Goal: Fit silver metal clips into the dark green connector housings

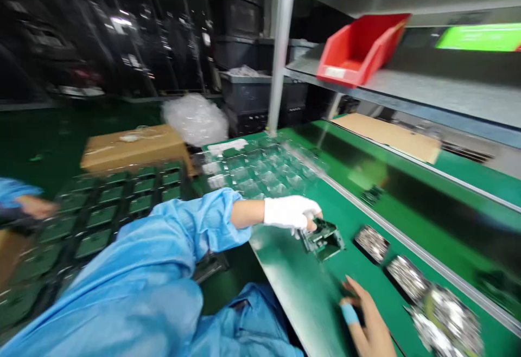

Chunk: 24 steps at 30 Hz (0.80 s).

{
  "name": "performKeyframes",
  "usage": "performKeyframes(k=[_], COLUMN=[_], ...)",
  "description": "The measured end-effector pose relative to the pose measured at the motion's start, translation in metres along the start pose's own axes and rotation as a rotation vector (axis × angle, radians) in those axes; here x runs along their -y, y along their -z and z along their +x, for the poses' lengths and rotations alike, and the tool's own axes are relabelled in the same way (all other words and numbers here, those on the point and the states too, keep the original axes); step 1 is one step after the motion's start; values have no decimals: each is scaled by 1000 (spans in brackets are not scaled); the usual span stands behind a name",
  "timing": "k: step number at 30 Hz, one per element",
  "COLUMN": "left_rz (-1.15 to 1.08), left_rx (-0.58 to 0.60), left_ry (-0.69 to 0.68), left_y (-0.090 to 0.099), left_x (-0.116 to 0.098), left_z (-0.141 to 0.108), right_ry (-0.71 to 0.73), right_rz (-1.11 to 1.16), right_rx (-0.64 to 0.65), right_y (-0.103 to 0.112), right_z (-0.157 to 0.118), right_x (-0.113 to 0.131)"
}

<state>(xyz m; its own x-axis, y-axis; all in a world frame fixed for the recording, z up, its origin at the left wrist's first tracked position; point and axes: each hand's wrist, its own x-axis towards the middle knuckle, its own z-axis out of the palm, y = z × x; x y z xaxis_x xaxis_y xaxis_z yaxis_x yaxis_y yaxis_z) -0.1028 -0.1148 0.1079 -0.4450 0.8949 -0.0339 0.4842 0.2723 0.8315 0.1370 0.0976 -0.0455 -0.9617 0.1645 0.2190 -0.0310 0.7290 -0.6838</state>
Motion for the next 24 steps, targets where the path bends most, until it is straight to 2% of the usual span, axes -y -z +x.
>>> performKeyframes(k=[2,5,9,13,15,17,18,21,24], left_rz=[-175,-328,-313,-316,-236,20,182,536,682], left_rx=[167,303,354,381,467,541,536,370,235], left_ry=[70,221,298,318,347,296,236,38,-24], left_y=[-34,-63,-91,-118,-123,-118,-113,-102,-105], left_x=[-3,2,12,24,28,28,26,15,7], left_z=[10,26,46,48,52,63,72,109,147], right_ry=[-25,-81,-63,-68,-97,-117,-119,-95,-68], right_rz=[10,68,142,103,66,13,-18,-93,-100], right_rx=[-45,-105,-153,-156,-147,-113,-91,-47,-67], right_y=[-1,0,6,7,8,11,13,18,21], right_z=[-2,1,3,2,3,4,5,5,5], right_x=[21,37,38,41,41,40,39,37,35])
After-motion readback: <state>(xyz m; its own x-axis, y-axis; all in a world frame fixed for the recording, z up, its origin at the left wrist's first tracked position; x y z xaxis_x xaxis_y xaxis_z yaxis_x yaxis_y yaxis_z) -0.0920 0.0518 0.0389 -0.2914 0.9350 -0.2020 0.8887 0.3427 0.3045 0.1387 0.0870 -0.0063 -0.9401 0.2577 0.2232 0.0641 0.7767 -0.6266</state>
